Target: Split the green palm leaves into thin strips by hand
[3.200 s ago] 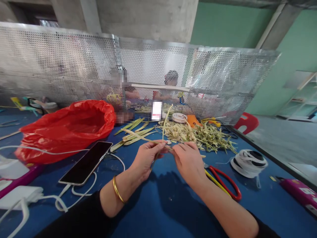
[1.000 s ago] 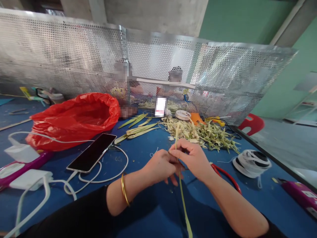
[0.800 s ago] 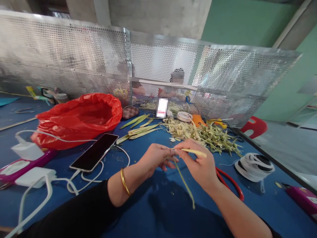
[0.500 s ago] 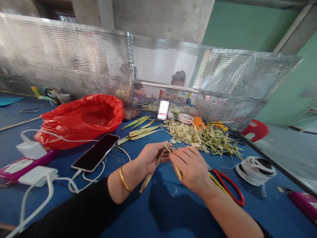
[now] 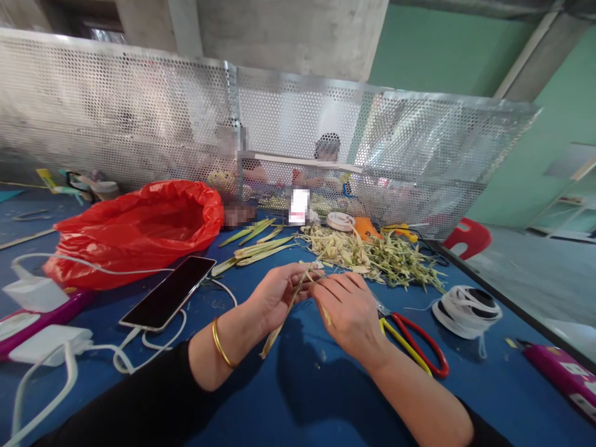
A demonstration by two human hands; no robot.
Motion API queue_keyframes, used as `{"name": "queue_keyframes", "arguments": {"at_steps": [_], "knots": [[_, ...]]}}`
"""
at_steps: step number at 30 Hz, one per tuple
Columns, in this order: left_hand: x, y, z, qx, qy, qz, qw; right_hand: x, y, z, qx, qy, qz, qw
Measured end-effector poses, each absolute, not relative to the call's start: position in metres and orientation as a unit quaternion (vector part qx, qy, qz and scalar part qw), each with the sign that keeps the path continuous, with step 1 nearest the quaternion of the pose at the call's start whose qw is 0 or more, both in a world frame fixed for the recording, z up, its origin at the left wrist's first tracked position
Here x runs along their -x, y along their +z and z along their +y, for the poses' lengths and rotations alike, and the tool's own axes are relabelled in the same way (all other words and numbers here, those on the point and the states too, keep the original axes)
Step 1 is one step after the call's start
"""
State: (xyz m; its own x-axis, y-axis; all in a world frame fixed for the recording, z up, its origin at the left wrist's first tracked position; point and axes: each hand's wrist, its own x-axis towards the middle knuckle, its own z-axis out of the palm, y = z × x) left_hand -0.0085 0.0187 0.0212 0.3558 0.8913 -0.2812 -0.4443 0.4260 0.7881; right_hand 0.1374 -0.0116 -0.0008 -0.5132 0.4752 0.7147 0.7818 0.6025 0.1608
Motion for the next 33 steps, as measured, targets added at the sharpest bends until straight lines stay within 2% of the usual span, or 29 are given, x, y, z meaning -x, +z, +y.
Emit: {"name": "queue_keyframes", "arguments": {"at_steps": [5,11,17,20,23,26,29,33], "knots": [[0.007,0.011,0.019,-0.364,0.450,0.341,0.741,-0.137,-0.001,-0.012,0.382,-0.230,-0.844,0.299],[0.010,0.011,0.023,-0.348,0.490,0.362,0.712,-0.133,0.006,-0.021,0.350,-0.155,-0.878,0.288],[0.003,0.006,0.016,-0.341,0.474,0.354,0.731,-0.127,-0.006,-0.015,0.325,-0.251,-0.886,0.217],[0.000,0.002,0.013,-0.337,0.457,0.347,0.747,-0.127,-0.010,-0.012,0.309,-0.267,-0.889,0.207],[0.000,0.002,0.013,-0.352,0.454,0.350,0.740,-0.130,-0.008,-0.013,0.315,-0.236,-0.880,0.266],[0.003,0.005,0.014,-0.376,0.449,0.380,0.716,-0.132,-0.006,-0.014,0.361,-0.143,-0.833,0.395],[0.004,0.008,0.015,-0.384,0.439,0.407,0.703,-0.134,-0.006,-0.010,0.448,0.037,-0.727,0.519],[0.003,0.009,0.015,-0.399,0.430,0.422,0.691,-0.135,-0.010,0.000,0.508,0.304,-0.552,0.587]]}}
